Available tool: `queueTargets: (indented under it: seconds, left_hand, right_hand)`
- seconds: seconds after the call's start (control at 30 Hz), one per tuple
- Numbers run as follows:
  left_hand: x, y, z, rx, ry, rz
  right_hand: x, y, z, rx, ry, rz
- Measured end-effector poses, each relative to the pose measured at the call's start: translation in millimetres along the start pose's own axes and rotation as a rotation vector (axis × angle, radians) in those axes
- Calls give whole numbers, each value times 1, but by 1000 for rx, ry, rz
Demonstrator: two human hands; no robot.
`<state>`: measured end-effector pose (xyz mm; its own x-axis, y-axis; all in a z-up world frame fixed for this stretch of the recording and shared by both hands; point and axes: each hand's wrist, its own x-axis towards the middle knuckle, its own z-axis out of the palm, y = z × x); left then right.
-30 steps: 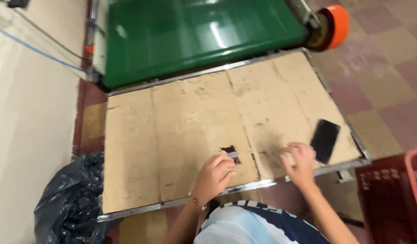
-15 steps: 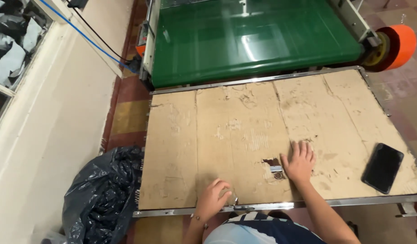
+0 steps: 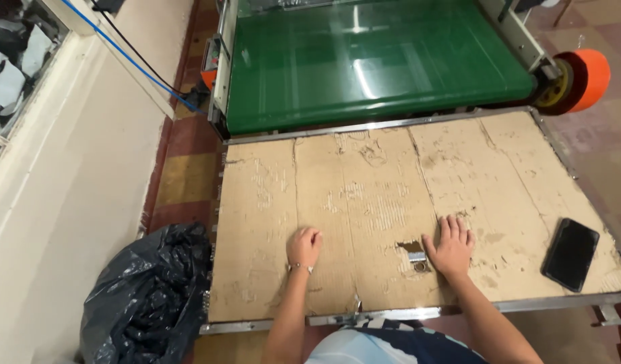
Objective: Folding black plastic bags and stacking them in a crate.
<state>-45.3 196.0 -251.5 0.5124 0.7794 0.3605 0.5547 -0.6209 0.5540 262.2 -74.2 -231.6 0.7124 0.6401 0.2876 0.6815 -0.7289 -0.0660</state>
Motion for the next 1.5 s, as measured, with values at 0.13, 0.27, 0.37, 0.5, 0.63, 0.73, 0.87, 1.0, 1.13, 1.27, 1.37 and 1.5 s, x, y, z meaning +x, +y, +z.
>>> queueTargets:
  seconds: [0.13,0.27,0.37,0.5,0.63,0.73,0.87,1.0,1.13,1.27,1.37,1.5]
  left_hand:
    - [7,2,-4,-45,53,59]
    - [10,8,-10,-82,44,65]
    - [5,6,-9,-111,21,45]
    - [8,7,-10,-114,20,45]
    - [8,13,-16,-110,38,59]
    - [8,9,-13,-122,40,61]
    - [6,9,-13,-132,38,55]
    - [7,7,-10,-102,60,55]
    - [11,6,-3,-80,23,-53]
    - [36,13,13,-285,-109,-259]
    - [69,17,31,-465,-168,-320]
    - [125,5,76,-555,-191,-396]
  right_hand:
    - [6,-2,0,-22,2,14]
    - [8,-3,0,-16,-1,18]
    - [4,-1,1,-6,-2,15]
    - [6,-2,0,-11,4,18]
    - [5,-1,-1,7,-19,23]
    - [5,-1,0,3,-27,24]
    - [5,0,1,0,-48,18]
    - [7,0,-2,8,-83,25]
    - [16,9,9,47,-110,49]
    - [57,24,29,196,-90,37]
    - [92,-6,-21,888,-200,237]
    - [146,-2,17,1274,-221,485]
